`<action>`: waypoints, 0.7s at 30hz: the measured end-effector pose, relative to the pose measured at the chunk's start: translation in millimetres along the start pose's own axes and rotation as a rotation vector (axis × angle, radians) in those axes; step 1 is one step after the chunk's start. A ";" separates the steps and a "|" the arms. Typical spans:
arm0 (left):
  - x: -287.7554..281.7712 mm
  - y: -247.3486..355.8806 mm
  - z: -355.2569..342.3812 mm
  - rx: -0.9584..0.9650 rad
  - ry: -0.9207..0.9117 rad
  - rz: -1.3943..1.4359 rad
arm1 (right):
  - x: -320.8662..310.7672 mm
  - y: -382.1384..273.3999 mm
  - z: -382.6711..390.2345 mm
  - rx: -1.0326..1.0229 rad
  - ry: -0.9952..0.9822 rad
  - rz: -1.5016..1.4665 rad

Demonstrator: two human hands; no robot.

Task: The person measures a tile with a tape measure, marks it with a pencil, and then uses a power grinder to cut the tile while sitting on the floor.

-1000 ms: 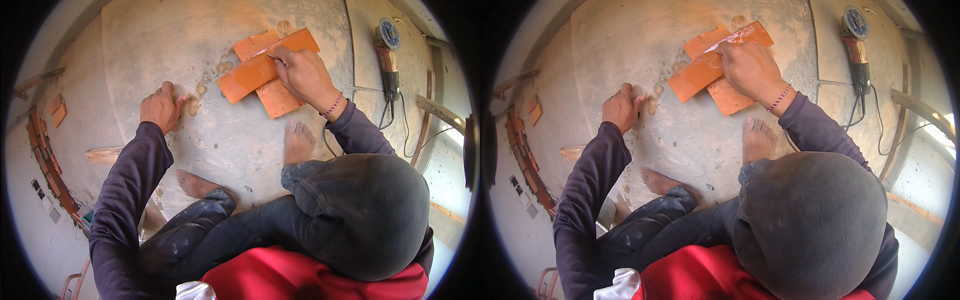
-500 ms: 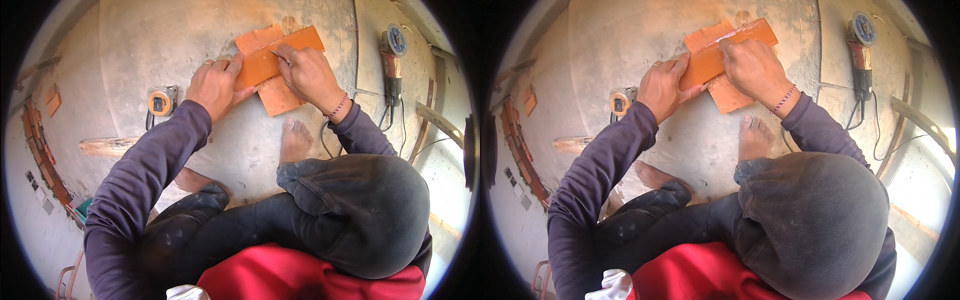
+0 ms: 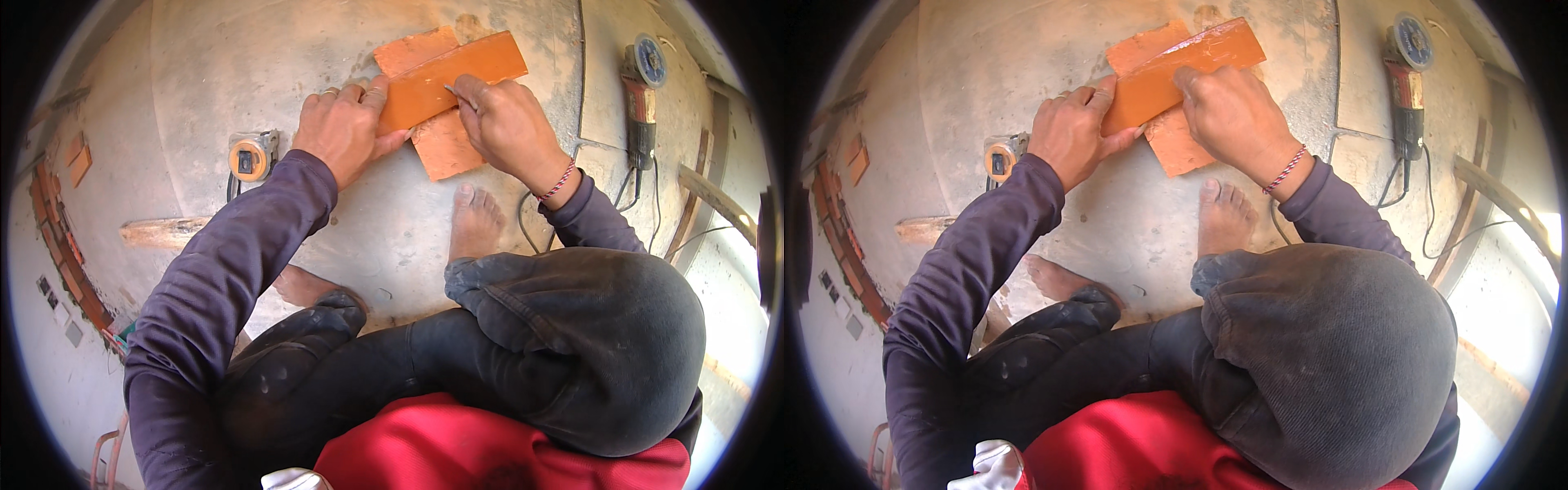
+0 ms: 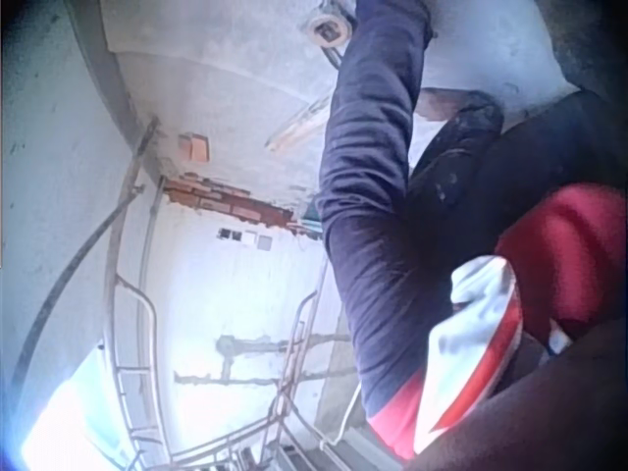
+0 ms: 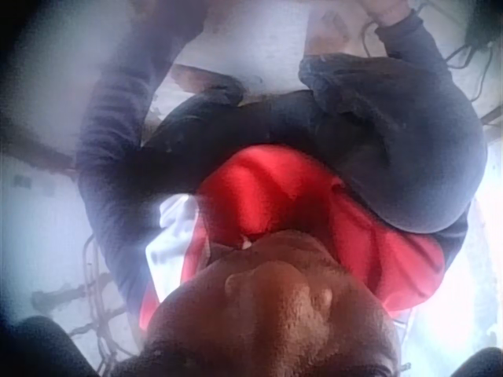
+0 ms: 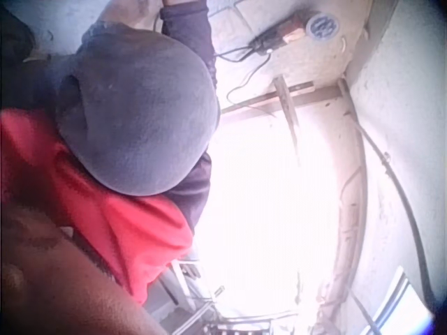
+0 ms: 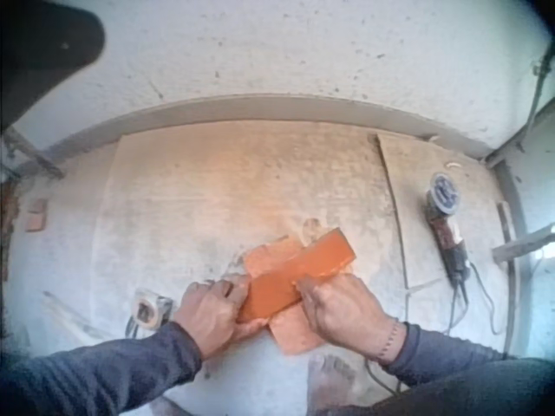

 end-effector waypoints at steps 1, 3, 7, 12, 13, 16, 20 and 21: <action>0.4 0.1 -0.1 -0.002 -0.006 -0.004 | 0.3 0.5 1.4 -0.003 0.010 -0.010; 0.4 0.9 -0.4 -0.009 -0.015 -0.014 | -0.6 0.6 3.5 -0.001 0.016 -0.018; 0.4 1.6 -0.1 -0.008 -0.009 -0.036 | -3.6 -0.9 9.4 0.023 -0.020 -0.012; -1.6 3.5 -0.9 -0.040 -0.045 -0.031 | -4.6 7.8 22.2 0.011 -0.112 0.000; -1.1 1.9 1.1 -0.046 -0.051 -0.031 | 2.3 16.2 31.0 -0.020 -0.124 -0.013; -0.1 -1.0 0.0 -0.036 -0.019 -0.030 | -12.5 15.1 28.2 0.045 -0.016 -0.114; 3.1 0.6 0.0 -0.051 -0.028 0.004 | -4.4 7.0 9.6 0.029 0.149 -0.194; 1.7 1.9 -1.1 -0.038 -0.015 0.008 | -1.9 7.1 4.0 0.049 0.130 -0.185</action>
Point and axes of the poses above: each hand's wrist, its own z-axis away from the middle knuckle, its own x-axis out of the palm, y = z × x, the point moved 3 cm from there along -z, towards the middle knuckle, and after that the axes turned 6 degrees about z, right-handed, at the moved point
